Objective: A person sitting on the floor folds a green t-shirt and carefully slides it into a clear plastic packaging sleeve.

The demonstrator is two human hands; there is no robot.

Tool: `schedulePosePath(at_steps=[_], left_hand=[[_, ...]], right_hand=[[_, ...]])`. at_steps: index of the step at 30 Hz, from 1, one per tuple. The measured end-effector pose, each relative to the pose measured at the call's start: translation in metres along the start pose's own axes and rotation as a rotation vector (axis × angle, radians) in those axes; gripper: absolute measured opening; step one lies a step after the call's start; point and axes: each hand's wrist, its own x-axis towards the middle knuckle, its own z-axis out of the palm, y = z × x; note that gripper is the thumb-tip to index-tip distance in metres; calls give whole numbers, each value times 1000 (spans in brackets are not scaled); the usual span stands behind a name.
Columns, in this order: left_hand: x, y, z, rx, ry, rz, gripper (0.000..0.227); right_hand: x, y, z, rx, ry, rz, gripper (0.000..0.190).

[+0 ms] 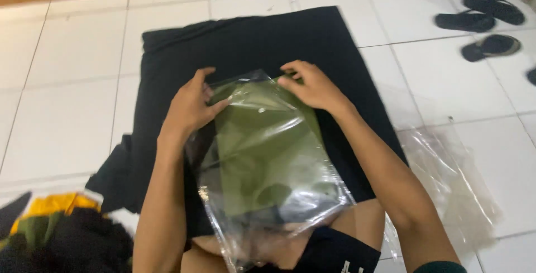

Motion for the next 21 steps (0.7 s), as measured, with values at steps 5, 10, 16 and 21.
schedulePosePath(at_steps=[5,10,16,21], left_hand=[[1,-48,3,-480,-5,-16,67],[11,-72,5,-927,-11,13,44],[15,-87,1,-1170,388,-144,44],[19,-93,13,-1196,666,-298,39]], right_hand=[[17,50,24,46,170,-53,27],[14,73,16,236,272,-5,17],[24,119,-4,993,327,233,29],[8,47,-27,1244,541,466,34]])
